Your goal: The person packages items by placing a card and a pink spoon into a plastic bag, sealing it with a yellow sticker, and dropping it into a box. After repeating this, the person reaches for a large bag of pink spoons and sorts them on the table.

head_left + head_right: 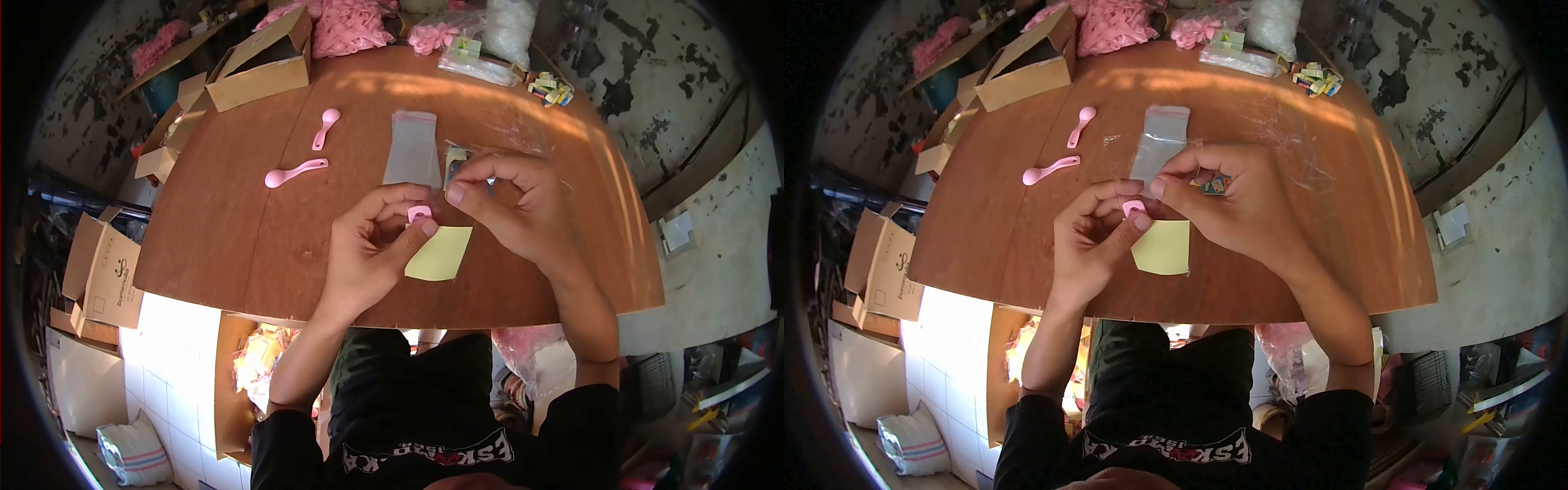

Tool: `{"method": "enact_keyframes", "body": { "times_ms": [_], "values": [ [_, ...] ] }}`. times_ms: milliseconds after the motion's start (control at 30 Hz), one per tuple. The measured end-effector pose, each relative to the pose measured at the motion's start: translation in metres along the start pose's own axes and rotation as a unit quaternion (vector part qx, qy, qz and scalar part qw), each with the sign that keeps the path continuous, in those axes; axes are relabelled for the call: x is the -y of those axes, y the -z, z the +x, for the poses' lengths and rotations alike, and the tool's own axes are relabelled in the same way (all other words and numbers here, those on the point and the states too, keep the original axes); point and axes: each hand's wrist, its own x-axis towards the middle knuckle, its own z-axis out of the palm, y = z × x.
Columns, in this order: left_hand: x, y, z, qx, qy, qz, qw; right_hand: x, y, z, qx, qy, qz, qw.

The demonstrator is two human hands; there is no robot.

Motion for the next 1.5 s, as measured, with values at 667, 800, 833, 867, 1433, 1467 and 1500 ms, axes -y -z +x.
{"method": "enact_keyframes", "body": {
  "times_ms": [667, 800, 833, 867, 1433, 1467, 1500],
  "values": [
    [0.011, 0.016, -0.005, -0.040, 0.059, -0.019, 0.997, -0.030, -0.017, -0.030, -0.013, -0.182, 0.205, 0.962],
    [0.007, 0.018, -0.005, -0.035, 0.050, -0.025, 0.998, -0.035, -0.019, -0.032, -0.029, -0.161, 0.216, 0.963],
    [0.005, 0.018, -0.005, -0.039, 0.055, -0.027, 0.997, -0.037, -0.019, -0.032, -0.029, -0.161, 0.216, 0.963],
    [0.005, 0.018, -0.005, -0.042, 0.061, -0.029, 0.997, -0.038, -0.020, -0.033, -0.031, -0.160, 0.228, 0.960],
    [0.007, 0.035, -0.012, -0.005, 0.056, -0.065, 0.996, -0.045, -0.016, -0.038, 0.016, -0.072, 0.238, 0.968],
    [0.007, 0.036, -0.013, -0.004, 0.050, -0.064, 0.997, -0.043, -0.015, -0.038, 0.027, -0.063, 0.228, 0.971],
    [0.007, 0.036, -0.013, -0.005, 0.050, -0.064, 0.997, -0.042, -0.014, -0.037, 0.038, -0.053, 0.217, 0.974]
  ]
}}
